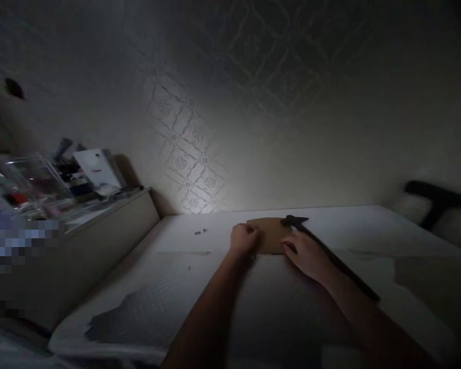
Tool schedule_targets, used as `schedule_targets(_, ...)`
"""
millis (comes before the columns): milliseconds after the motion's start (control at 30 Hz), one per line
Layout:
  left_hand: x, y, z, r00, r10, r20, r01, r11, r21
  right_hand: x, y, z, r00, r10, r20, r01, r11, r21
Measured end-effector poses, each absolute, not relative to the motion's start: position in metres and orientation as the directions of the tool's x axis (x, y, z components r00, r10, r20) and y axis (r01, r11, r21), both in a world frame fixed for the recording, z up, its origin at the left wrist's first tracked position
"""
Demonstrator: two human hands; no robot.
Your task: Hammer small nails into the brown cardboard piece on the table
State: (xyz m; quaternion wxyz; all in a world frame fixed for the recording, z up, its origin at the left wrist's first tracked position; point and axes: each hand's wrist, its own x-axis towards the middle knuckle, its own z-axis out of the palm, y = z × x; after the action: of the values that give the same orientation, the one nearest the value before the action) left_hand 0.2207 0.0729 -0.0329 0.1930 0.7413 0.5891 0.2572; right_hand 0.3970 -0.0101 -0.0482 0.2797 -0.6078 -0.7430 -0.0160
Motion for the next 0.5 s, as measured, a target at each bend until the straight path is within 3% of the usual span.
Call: schedule_targets(500,0.2178,0.0776,-0.0378,0.214,0.961,0.174,0.77,-0.275,0.576,0.3988,-0.0116,-0.0468,-0.111,0.899,0.425,0.907,0.266,-0.326)
